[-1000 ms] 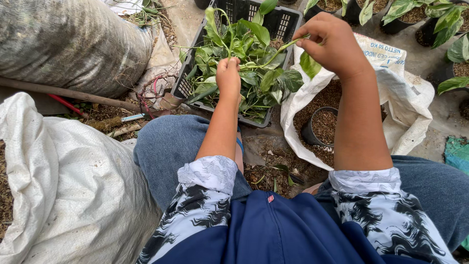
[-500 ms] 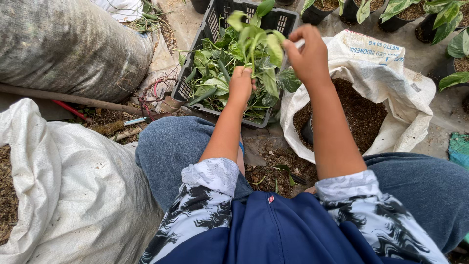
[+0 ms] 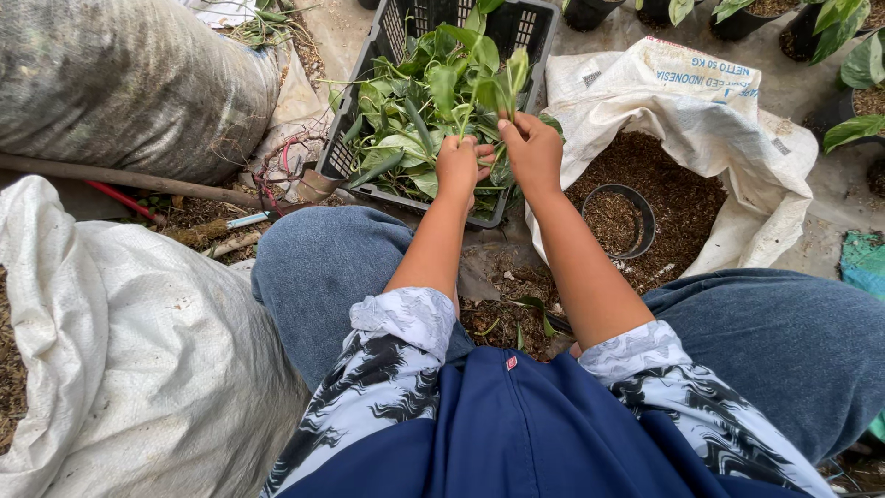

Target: The person sits on the ground and takes pothos cuttings from a black crate, placing them into a plastic pot. They scoop soil from a large woven sack into the pot around the cuttings, press the soil down, and set the filled pot aside. At the end they stack empty plastic pots.

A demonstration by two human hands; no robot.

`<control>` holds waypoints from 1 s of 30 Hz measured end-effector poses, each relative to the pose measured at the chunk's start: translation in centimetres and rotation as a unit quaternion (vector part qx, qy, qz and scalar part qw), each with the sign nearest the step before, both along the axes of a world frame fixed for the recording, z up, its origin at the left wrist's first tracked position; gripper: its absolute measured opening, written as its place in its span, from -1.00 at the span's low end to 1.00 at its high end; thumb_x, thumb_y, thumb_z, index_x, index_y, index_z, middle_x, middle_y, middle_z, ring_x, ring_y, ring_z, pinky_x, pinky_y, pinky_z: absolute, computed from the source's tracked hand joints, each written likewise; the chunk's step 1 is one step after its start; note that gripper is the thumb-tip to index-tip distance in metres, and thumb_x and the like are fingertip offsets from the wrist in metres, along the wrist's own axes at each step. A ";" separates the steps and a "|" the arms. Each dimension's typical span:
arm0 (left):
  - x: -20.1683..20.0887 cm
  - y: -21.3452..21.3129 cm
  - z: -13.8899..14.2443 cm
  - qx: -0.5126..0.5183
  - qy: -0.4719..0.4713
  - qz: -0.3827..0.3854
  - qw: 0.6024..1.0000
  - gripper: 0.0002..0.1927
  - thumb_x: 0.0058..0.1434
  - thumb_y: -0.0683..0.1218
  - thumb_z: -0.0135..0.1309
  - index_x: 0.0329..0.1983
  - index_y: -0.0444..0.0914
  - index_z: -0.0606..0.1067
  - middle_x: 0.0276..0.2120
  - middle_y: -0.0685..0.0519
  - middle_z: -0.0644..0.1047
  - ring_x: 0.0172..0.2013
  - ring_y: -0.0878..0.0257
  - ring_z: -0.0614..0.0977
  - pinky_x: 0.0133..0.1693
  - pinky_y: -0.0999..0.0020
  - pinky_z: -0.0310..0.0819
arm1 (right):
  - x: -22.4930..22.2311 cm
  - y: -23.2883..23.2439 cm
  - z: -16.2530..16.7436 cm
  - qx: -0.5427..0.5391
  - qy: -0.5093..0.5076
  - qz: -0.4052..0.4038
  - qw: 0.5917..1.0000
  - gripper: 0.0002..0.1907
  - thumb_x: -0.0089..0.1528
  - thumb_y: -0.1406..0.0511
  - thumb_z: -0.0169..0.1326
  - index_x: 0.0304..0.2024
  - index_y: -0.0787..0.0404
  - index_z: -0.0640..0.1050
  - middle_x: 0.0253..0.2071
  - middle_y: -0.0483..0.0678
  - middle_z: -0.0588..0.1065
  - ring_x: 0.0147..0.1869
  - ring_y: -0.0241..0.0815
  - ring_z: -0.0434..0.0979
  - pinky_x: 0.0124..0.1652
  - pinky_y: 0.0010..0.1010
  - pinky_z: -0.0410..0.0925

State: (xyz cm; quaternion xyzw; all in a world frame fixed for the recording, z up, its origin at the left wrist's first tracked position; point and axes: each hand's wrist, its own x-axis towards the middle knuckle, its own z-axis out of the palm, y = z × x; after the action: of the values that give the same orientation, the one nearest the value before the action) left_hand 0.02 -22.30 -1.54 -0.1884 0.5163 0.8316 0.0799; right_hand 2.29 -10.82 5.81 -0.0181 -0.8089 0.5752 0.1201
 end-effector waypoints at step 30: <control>-1.7 -3.7 2.9 -0.038 0.184 0.098 0.977 -0.75 0.46 -0.05 -0.21 -0.09 -0.31 0.42 -0.43 0.07 0.49 -0.47 0.25 0.62 -0.34 0.28 0.57 | 1.5 4.5 -8.7 0.331 -0.465 0.419 0.706 -0.68 0.20 0.37 0.18 0.03 0.13 0.63 -0.12 0.10 0.68 -0.20 -0.07 0.67 -0.16 -0.25 0.54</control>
State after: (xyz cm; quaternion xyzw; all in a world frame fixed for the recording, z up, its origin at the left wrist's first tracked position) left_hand -1.65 -25.96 1.34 -0.0845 0.5324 0.8356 -0.1056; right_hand 3.81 -6.36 -2.85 0.0985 -0.8253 0.1800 -0.5261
